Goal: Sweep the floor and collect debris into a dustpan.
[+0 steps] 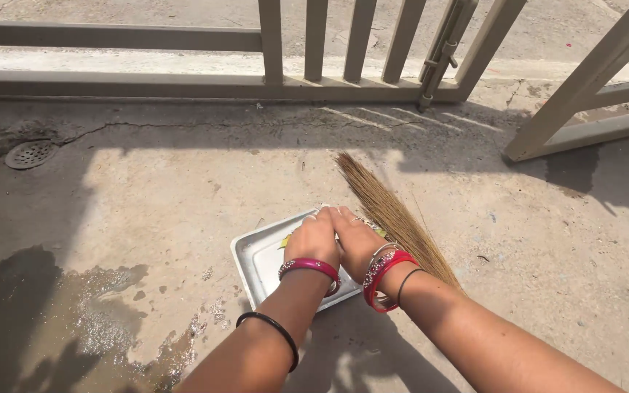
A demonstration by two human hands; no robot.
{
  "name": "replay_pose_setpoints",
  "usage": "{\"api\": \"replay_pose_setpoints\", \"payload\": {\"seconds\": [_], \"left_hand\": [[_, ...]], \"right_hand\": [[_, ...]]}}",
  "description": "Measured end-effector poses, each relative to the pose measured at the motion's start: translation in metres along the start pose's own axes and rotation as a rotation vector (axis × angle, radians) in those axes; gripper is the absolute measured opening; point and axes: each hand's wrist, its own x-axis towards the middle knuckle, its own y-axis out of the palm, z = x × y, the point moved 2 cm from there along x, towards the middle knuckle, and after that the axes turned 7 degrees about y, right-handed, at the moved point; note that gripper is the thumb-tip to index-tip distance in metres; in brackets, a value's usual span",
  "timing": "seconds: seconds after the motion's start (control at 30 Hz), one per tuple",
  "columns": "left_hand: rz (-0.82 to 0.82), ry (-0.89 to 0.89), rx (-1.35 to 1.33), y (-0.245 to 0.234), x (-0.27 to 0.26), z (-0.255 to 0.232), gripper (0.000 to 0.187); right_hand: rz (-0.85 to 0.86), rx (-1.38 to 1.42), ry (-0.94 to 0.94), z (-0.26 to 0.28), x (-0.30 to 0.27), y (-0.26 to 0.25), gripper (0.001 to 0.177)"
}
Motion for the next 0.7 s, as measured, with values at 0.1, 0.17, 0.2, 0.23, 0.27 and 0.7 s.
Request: {"api": "replay_pose_setpoints", "payload": {"seconds": [0.1, 0.17, 0.2, 0.23, 0.27, 0.7], "left_hand": [[0.007, 0.003, -0.075, 0.051, 0.007, -0.008, 0.046], [0.060, 0.000, -0.067, 0.069, 0.007, -0.019, 0.055], [0.103, -0.011, -0.057, 0.077, 0.006, -0.022, 0.065], [0.109, -0.009, -0.053, 0.085, 0.006, -0.025, 0.065], [0.165, 0.044, -0.040, 0.096, 0.006, -0.028, 0.068], [0.265, 0.273, -0.046, 0.174, 0.015, -0.058, 0.067]], "right_hand": [[0.174, -0.069, 0.298, -0.019, -0.015, -0.013, 0.073], [0.160, -0.108, 0.340, -0.044, -0.019, -0.008, 0.073], [0.146, -0.148, 0.369, -0.054, -0.019, -0.004, 0.074], [0.147, -0.142, 0.374, -0.066, -0.021, -0.002, 0.074], [0.175, -0.188, 0.411, -0.078, -0.024, 0.002, 0.075], [0.488, -0.321, 0.802, -0.110, -0.058, 0.006, 0.096]]}}
